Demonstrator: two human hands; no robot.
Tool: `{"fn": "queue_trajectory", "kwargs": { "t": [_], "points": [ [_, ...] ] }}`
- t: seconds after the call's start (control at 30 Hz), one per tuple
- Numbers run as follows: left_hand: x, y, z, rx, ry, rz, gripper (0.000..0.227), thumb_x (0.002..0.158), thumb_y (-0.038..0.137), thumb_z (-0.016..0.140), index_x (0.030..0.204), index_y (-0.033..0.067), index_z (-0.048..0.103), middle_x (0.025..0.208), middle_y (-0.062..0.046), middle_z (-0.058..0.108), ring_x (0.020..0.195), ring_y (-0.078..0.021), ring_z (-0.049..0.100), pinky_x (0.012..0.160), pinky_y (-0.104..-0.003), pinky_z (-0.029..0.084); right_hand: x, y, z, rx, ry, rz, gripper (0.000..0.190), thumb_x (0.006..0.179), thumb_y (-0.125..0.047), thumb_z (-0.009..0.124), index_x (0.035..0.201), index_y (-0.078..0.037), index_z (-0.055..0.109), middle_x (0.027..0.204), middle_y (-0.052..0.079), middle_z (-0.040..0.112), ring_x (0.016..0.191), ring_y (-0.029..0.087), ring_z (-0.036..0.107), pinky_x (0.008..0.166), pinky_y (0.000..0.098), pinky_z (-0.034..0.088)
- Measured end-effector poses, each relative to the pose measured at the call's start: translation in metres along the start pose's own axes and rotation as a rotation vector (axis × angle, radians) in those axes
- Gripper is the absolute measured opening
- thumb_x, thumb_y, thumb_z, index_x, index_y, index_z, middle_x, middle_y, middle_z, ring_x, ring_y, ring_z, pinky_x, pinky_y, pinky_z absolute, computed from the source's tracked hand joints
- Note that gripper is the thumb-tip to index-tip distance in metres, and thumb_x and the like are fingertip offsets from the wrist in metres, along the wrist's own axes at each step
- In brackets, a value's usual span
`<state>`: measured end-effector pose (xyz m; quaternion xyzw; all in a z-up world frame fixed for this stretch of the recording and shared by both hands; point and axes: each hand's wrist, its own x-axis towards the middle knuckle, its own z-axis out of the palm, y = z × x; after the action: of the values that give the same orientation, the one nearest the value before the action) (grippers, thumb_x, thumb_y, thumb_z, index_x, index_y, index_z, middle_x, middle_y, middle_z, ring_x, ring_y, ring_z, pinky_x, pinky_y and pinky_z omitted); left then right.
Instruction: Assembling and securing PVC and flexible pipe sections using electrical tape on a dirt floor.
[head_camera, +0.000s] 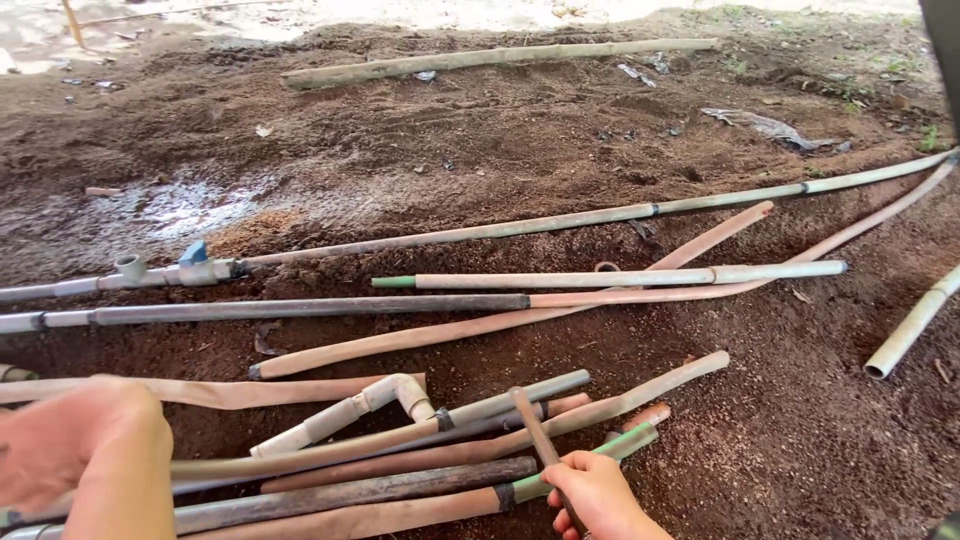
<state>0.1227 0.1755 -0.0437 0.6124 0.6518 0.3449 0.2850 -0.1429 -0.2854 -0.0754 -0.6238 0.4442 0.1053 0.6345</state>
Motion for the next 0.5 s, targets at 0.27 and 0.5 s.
{"fn": "queue_trajectory", "kwargs": {
  "t": [0.27,0.5],
  "points": [
    [-0.122,0.001,-0.087,0.437,-1.164,0.647,0.037,0.108,0.03,0.064,0.137,0.0095,0.074,0.123,-0.016,0.078,0.106,-0.0307,0.073,0.092,-0.045,0.061,-0.005,0.014,0.027,-0.641,-0.221,-0.282,0.008,0.085,-0.027,0.08,0.084,-0.02,0.084,0.068,-0.004,0.078,0.064,0.004,0.068,0.069,0.0197,0.051],
    [-0.193,-0.068,-0.118,0.836,-1.667,0.905,0.045,0.096,0.046,0.069,0.131,0.0205,0.082,0.127,0.0,0.082,0.115,-0.0209,0.071,0.105,-0.037,0.051,-0.016,0.017,0.02,-1.086,-0.372,-0.355,0.018,0.089,-0.046,0.071,0.097,-0.037,0.084,0.085,-0.018,0.074,0.084,-0.005,0.066,0.085,0.0118,0.049]
  ]
}}
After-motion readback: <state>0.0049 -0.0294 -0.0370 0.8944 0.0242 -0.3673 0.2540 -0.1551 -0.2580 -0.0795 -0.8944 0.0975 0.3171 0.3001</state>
